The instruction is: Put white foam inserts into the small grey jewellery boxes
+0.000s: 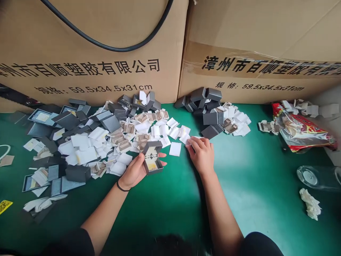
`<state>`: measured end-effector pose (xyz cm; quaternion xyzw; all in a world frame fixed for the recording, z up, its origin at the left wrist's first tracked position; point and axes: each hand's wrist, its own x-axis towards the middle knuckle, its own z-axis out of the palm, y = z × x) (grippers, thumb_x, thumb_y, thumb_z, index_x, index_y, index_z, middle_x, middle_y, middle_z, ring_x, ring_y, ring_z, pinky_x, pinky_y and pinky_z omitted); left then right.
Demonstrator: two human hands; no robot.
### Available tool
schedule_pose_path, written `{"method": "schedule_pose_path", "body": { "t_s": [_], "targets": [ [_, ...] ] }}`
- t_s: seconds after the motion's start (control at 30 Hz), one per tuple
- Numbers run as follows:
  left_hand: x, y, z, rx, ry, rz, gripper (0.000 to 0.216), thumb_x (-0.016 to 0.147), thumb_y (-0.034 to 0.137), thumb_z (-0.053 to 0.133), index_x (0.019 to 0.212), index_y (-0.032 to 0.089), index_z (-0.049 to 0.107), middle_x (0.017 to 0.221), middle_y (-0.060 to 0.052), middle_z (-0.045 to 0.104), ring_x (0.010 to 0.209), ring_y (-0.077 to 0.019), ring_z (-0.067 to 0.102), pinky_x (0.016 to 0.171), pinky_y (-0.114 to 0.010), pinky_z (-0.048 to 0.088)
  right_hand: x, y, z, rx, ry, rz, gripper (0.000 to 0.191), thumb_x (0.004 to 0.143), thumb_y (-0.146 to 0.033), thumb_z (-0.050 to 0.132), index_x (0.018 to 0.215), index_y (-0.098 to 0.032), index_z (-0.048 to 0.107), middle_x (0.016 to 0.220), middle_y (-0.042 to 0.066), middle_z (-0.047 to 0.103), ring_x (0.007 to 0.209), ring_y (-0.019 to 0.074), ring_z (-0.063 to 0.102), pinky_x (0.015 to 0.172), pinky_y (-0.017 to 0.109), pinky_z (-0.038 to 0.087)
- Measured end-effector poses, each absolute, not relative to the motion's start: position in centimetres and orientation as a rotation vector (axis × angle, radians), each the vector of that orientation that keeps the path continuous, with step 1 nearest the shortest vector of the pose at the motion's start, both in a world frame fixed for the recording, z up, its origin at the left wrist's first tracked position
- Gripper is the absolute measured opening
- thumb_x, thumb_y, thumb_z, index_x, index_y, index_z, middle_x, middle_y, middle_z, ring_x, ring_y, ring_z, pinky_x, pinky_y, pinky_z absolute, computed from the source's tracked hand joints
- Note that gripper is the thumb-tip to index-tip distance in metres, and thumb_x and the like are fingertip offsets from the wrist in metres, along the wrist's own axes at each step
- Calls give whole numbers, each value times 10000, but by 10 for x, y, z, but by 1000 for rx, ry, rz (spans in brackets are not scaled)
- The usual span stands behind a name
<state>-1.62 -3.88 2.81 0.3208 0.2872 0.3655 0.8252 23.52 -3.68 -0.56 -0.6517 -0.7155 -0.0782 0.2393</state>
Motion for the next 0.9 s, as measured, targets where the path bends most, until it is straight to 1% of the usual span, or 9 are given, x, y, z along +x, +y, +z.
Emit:
{"method": "schedule_pose_path", "body": {
  "t_s": [0.13, 0.23, 0.33, 0.43, 0.53, 0.6, 0.73, 0.83, 0.9],
  "targets": [
    [-11, -37, 31, 653, 690, 821, 497, 897, 453, 437, 1325, 201, 437, 1172, -124, 627, 959, -260, 643, 910, -452, 463, 239, -37, 0, -1760, -1950, -122, 300, 879, -443, 508, 881, -215, 703, 792, 39, 685, 807, 196, 500, 690, 310, 345],
    [-8, -35, 31, 645, 723, 830, 472, 893, 459, 446, 1284, 198, 477, 1145, -115, 646, 959, -252, 644, 891, -423, 469, 239, -36, 3, -1731, -1919, 29, 344, 917, -401, 432, 851, -204, 706, 675, 36, 639, 716, 173, 488, 656, 288, 362],
    [-9, -34, 27, 654, 702, 820, 461, 886, 471, 451, 1238, 180, 516, 1117, -116, 661, 955, -257, 647, 867, -410, 475, 235, -35, 2, -1739, -1863, 116, 291, 909, -326, 434, 927, -197, 695, 701, 36, 639, 686, 161, 499, 611, 270, 369],
    [-11, -31, 22, 659, 667, 807, 463, 887, 472, 447, 1239, 176, 508, 1091, -121, 670, 937, -262, 655, 838, -403, 479, 231, -34, -1, -1782, -1877, 51, 231, 864, -297, 510, 988, -211, 685, 700, 34, 620, 714, 171, 504, 577, 263, 355],
    [-12, -27, 19, 676, 649, 785, 458, 898, 453, 431, 1258, 175, 485, 1090, -131, 668, 923, -253, 660, 799, -383, 492, 231, -33, -3, -1783, -1922, -49, 181, 845, -288, 549, 918, -232, 705, 723, 36, 609, 738, 171, 493, 562, 258, 344],
    [-11, -24, 19, 679, 650, 754, 439, 908, 437, 414, 1249, 169, 488, 1092, -136, 665, 904, -239, 664, 737, -342, 506, 234, -32, -4, -1795, -1897, -91, 171, 844, -276, 549, 865, -236, 714, 725, 39, 604, 735, 168, 484, 549, 255, 334],
    [-10, -19, 21, 661, 627, 700, 431, 919, 429, 384, 1239, 162, 493, 1073, -148, 665, 859, -220, 665, 617, -276, 506, 237, -31, -3, -1791, -1672, -53, 225, 849, -302, 523, 811, -210, 724, 672, 41, 590, 688, 161, 490, 546, 254, 344],
    [-9, -17, 22, 652, 589, 685, 425, 924, 414, 374, 1252, 167, 483, 1125, -150, 639, 942, -237, 645, 668, -308, 530, 227, -34, 2, -1651, -1399, 54, 307, 859, -385, 498, 858, -174, 721, 650, 34, 597, 609, 140, 498, 564, 257, 390],
    [-9, -17, 23, 650, 571, 677, 413, 926, 396, 375, 1260, 175, 478, 1159, -145, 620, 999, -250, 626, 704, -334, 542, 213, -38, 6, -1513, -1279, 126, 349, 865, -423, 488, 905, -157, 711, 706, 43, 639, 593, 129, 513, 579, 257, 420]
  ]
}}
